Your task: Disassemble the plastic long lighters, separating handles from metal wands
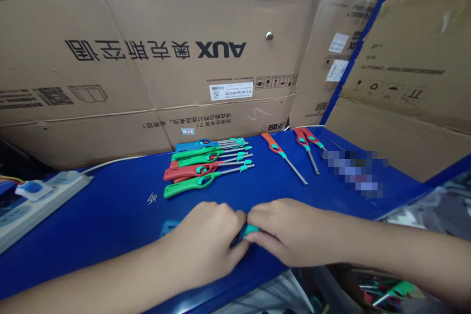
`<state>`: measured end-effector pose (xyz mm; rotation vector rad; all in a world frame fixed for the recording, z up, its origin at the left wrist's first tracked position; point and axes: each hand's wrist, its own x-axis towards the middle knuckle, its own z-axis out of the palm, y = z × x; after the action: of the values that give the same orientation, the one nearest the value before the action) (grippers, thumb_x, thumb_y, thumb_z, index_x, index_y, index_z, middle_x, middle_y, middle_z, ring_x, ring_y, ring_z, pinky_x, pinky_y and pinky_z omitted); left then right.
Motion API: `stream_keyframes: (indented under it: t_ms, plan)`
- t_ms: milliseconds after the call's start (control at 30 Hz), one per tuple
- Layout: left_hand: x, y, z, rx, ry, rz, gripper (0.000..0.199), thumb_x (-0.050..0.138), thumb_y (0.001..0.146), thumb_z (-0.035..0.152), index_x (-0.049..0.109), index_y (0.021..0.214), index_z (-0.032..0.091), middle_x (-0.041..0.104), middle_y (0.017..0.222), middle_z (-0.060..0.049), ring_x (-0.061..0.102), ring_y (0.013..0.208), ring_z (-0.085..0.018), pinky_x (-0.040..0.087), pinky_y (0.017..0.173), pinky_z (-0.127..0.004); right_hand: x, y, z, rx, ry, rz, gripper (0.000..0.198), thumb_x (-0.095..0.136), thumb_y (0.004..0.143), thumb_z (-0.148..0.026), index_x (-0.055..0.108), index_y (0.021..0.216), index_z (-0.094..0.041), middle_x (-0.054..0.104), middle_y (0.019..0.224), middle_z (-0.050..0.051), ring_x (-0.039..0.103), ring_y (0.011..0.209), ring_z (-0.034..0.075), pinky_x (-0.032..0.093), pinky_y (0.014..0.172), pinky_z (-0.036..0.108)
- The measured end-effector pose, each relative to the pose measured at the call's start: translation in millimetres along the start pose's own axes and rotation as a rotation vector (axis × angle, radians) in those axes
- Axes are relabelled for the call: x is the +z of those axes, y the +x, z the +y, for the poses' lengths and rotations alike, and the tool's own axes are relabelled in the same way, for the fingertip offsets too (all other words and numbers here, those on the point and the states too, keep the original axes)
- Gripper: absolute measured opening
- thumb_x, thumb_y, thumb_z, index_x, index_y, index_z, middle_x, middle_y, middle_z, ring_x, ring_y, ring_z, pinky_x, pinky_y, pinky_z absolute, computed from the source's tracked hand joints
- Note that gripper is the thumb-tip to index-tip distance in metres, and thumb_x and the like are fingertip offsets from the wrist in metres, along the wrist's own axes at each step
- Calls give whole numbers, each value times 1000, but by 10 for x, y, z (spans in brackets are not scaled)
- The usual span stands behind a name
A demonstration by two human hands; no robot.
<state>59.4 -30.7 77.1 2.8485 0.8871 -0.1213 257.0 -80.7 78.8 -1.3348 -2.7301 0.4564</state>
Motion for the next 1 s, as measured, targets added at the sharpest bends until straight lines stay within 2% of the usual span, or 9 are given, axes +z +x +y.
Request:
stream_keyframes:
  t_ms: [133, 300, 400, 467, 567, 633, 700, 867, 1000]
  plan:
    - [11, -339, -6, -60, -45, -103, 28, 49, 96, 40, 71, 88, 25, 73, 78, -6, 70, 69, -29, 42, 57, -34, 116, -167, -101, -23, 124, 29, 23, 51, 100, -32, 62, 84, -18, 68, 85, 2, 64, 80, 15, 42, 71, 28]
    - [-59, -528, -215, -261, -85, -64, 29, 55, 93, 49, 70, 89, 25, 70, 77, -6, 69, 73, -28, 43, 61, -34, 150, -273, 103, 146, 214, 113, 24, 48, 102, -33, 62, 88, -20, 68, 88, 3, 61, 79, 15, 41, 69, 27]
    - [-110, -325, -423, -202, -176, -61, 22, 63, 87, 45, 65, 87, 23, 68, 77, -2, 65, 67, -22, 41, 57, -30, 39, -153, 425, 157, 234, 128, 27, 49, 102, -41, 65, 93, -20, 68, 89, 3, 62, 82, 17, 45, 75, 29]
    - [-152, -112, -647, -100, -192, 13, 11, 64, 82, 29, 63, 90, 21, 68, 84, -2, 65, 75, -20, 45, 64, -29, -55, -48, 689, 175, 242, 218, 36, 53, 100, -52, 63, 115, -21, 70, 107, 6, 64, 94, 19, 49, 85, 32]
    - [-216, 229, -1099, -103, -64, 233, 15, 60, 82, 25, 62, 95, 18, 66, 95, -8, 64, 84, -23, 50, 74, -33, -163, 87, 1112, 504, -112, 439, 41, 41, 104, -51, 60, 115, -15, 67, 117, 16, 62, 111, 28, 47, 97, 41]
    - [-233, 441, -1410, -184, 33, 378, 26, 59, 85, 27, 61, 107, 15, 64, 107, -12, 64, 93, -27, 53, 82, -36, -184, 155, 1383, 793, -341, 376, 41, 43, 103, -45, 56, 120, -11, 61, 128, 24, 57, 122, 35, 46, 98, 45]
    - [-226, 630, -1658, -214, 98, 430, 42, 59, 89, 29, 56, 128, 14, 58, 124, -17, 63, 107, -30, 53, 90, -39, -167, 213, 1614, 901, -337, 303, 43, 48, 101, -43, 55, 120, -6, 57, 130, 32, 60, 118, 39, 49, 89, 45]
    - [-200, 969, -1848, -224, 147, 383, 50, 54, 97, 39, 53, 136, 7, 59, 116, -20, 65, 101, -31, 53, 90, -40, -93, 338, 1903, 835, -206, 147, 32, 42, 104, -36, 63, 104, -11, 70, 111, 19, 69, 100, 26, 47, 84, 32]
    - [-179, 1095, -1792, -202, 184, 368, 47, 42, 102, 33, 53, 141, 9, 58, 125, -20, 64, 109, -32, 51, 95, -42, -101, 375, 1863, 852, -174, 166, 28, 43, 103, -28, 59, 113, -7, 71, 110, 22, 70, 97, 27, 46, 77, 31]
